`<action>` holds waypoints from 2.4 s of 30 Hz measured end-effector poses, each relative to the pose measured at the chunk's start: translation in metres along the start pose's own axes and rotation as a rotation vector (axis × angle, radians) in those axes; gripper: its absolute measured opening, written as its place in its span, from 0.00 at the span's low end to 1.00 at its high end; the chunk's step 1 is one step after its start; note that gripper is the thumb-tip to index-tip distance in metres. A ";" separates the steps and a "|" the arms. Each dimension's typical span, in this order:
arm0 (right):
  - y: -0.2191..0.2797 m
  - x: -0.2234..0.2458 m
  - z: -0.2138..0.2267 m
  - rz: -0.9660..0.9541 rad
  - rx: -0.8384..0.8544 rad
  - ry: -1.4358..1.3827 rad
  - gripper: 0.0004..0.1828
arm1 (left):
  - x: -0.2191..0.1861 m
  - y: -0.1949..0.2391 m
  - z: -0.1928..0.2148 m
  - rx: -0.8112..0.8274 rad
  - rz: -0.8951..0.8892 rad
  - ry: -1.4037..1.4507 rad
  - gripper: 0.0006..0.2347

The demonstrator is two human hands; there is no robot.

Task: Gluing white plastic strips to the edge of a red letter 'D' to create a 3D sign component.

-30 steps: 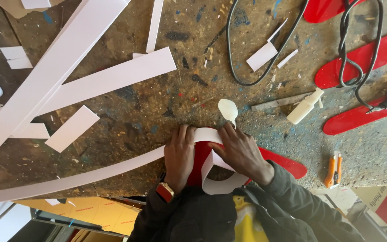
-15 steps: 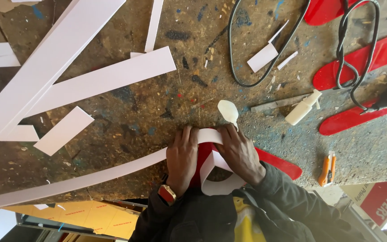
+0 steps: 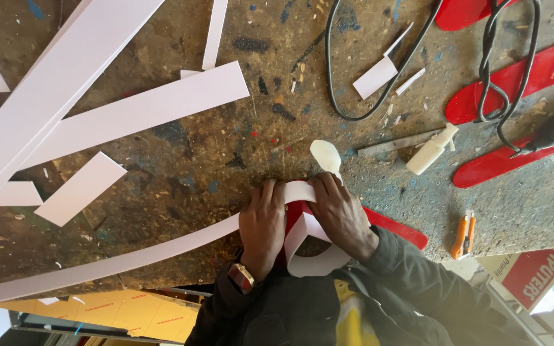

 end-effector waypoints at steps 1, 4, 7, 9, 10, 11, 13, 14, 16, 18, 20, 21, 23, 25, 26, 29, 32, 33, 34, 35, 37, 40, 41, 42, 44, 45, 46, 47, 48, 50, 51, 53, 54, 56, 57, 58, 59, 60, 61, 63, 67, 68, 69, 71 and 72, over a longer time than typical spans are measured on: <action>0.000 0.000 -0.003 0.000 0.001 0.000 0.17 | -0.001 -0.001 -0.001 0.001 0.001 0.001 0.10; 0.004 0.000 -0.009 0.007 -0.039 0.032 0.15 | -0.004 0.000 -0.004 -0.015 0.001 -0.021 0.08; 0.005 -0.006 -0.017 -0.001 -0.061 0.033 0.16 | -0.007 -0.003 -0.002 -0.038 -0.019 -0.030 0.07; 0.008 -0.008 -0.024 -0.006 -0.060 0.044 0.17 | -0.008 -0.003 0.005 -0.022 -0.013 -0.047 0.08; 0.009 -0.007 -0.021 -0.014 -0.062 0.046 0.17 | -0.009 -0.003 0.003 -0.021 -0.021 -0.045 0.08; 0.008 -0.006 -0.018 -0.013 -0.057 0.028 0.17 | -0.009 -0.002 0.002 -0.024 -0.019 -0.045 0.08; 0.007 -0.005 -0.016 -0.012 -0.056 0.009 0.16 | -0.008 0.001 -0.002 -0.027 -0.018 -0.047 0.07; 0.007 -0.006 -0.017 -0.010 -0.044 0.000 0.16 | -0.007 0.003 -0.005 -0.027 -0.017 -0.036 0.08; 0.007 -0.007 -0.016 -0.014 -0.030 -0.008 0.16 | -0.007 0.001 -0.006 -0.024 -0.021 -0.021 0.09; 0.007 -0.007 -0.014 -0.018 -0.018 -0.006 0.16 | -0.007 -0.002 0.002 -0.032 -0.015 -0.023 0.09; 0.007 -0.005 -0.015 -0.017 -0.011 -0.010 0.15 | -0.007 -0.002 -0.001 -0.020 -0.013 -0.031 0.09; 0.006 -0.005 -0.014 -0.011 -0.008 -0.014 0.15 | -0.008 -0.002 -0.002 -0.014 -0.007 -0.042 0.10; 0.007 -0.003 -0.014 -0.002 -0.014 0.015 0.14 | -0.009 -0.002 0.003 -0.016 0.002 -0.023 0.10; 0.006 -0.002 -0.011 0.004 -0.023 0.045 0.14 | -0.011 -0.004 0.007 -0.021 0.006 -0.005 0.10; 0.004 -0.001 -0.008 0.006 -0.039 0.052 0.13 | -0.011 -0.004 0.009 -0.033 0.016 0.012 0.09; 0.000 0.001 -0.001 0.016 -0.055 0.079 0.12 | -0.012 -0.005 0.012 -0.046 0.034 0.019 0.07; 0.002 0.000 -0.008 0.021 -0.052 0.086 0.11 | -0.014 -0.006 0.018 -0.054 0.043 0.019 0.05; 0.004 -0.001 -0.013 0.017 -0.047 0.071 0.11 | -0.014 -0.006 0.021 -0.059 0.046 0.027 0.04; 0.003 -0.002 -0.013 0.016 -0.049 0.071 0.11 | -0.013 -0.008 0.021 -0.060 0.044 0.026 0.04; 0.003 -0.003 -0.013 0.015 -0.042 0.072 0.12 | -0.014 -0.008 0.020 -0.059 0.048 0.028 0.04; 0.005 -0.004 -0.017 0.016 -0.034 0.072 0.12 | -0.014 -0.008 0.021 -0.056 0.054 0.030 0.04; 0.007 -0.006 -0.022 0.007 -0.026 0.069 0.11 | -0.013 -0.010 0.023 -0.056 0.059 0.034 0.02; 0.007 -0.006 -0.022 0.012 -0.025 0.077 0.12 | -0.013 -0.009 0.021 -0.052 0.057 0.036 0.02; 0.007 -0.006 -0.022 0.018 -0.023 0.084 0.13 | -0.012 -0.009 0.020 -0.048 0.056 0.038 0.03; 0.006 -0.005 -0.019 0.023 -0.021 0.107 0.12 | -0.012 -0.008 0.019 -0.056 0.061 0.056 0.02; 0.006 -0.004 -0.017 0.028 -0.019 0.129 0.11 | -0.012 -0.008 0.019 -0.064 0.065 0.074 0.02; 0.006 -0.003 -0.017 0.027 -0.019 0.128 0.11 | -0.012 -0.008 0.020 -0.063 0.065 0.073 0.02; 0.005 -0.003 -0.016 0.018 -0.017 0.117 0.11 | -0.012 -0.008 0.021 -0.062 0.067 0.077 0.02; 0.005 -0.003 -0.016 0.010 -0.015 0.106 0.11 | -0.012 -0.008 0.021 -0.060 0.069 0.081 0.02; 0.007 -0.006 -0.020 0.014 -0.013 0.113 0.12 | -0.012 -0.008 0.015 -0.067 0.071 0.087 0.02; 0.007 -0.007 -0.023 0.020 -0.009 0.117 0.13 | -0.011 -0.007 0.012 -0.074 0.075 0.092 0.02; 0.010 -0.009 -0.025 0.018 -0.004 0.117 0.13 | -0.011 -0.008 0.015 -0.068 0.080 0.080 0.03; 0.010 -0.009 -0.025 0.016 0.003 0.117 0.13 | -0.011 -0.008 0.017 -0.062 0.085 0.068 0.03; 0.008 -0.008 -0.022 0.021 -0.006 0.115 0.13 | -0.012 -0.007 0.018 -0.055 0.084 0.066 0.04; 0.007 -0.006 -0.020 0.023 -0.012 0.112 0.12 | -0.013 -0.007 0.018 -0.044 0.079 0.064 0.04; 0.007 -0.006 -0.020 0.022 -0.013 0.113 0.12 | -0.012 -0.009 0.024 -0.045 0.078 0.064 0.04; 0.007 -0.005 -0.020 0.024 -0.015 0.113 0.12 | -0.012 -0.011 0.029 -0.049 0.063 0.064 0.03; 0.007 -0.005 -0.020 0.026 -0.016 0.112 0.12 | -0.013 -0.013 0.034 -0.052 0.048 0.064 0.04; 0.008 -0.006 -0.021 0.025 -0.015 0.114 0.12 | -0.014 -0.013 0.033 -0.052 0.048 0.065 0.04; 0.008 -0.006 -0.020 0.031 -0.030 0.097 0.11 | -0.014 -0.012 0.034 -0.096 0.045 0.045 0.03; 0.009 -0.007 -0.022 0.049 -0.027 0.113 0.11 | -0.015 -0.013 0.034 -0.111 0.049 0.004 0.07; 0.009 -0.007 -0.022 0.039 -0.027 0.118 0.10 | -0.015 -0.011 0.031 -0.109 0.046 0.008 0.07; 0.009 -0.007 -0.022 0.027 -0.026 0.123 0.10 | -0.015 -0.010 0.029 -0.105 0.042 0.013 0.08; 0.010 -0.008 -0.025 0.027 -0.028 0.132 0.11 | -0.014 -0.010 0.026 -0.111 0.039 0.019 0.08; 0.010 -0.009 -0.026 0.029 -0.032 0.142 0.11 | -0.014 -0.010 0.026 -0.118 0.036 0.024 0.09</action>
Point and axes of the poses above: each hand's wrist, its own y-axis away from the middle knuckle, its own z-axis out of the back of the hand, x = y × z, the point moved 5 cm from there along -y, towards the middle knuckle
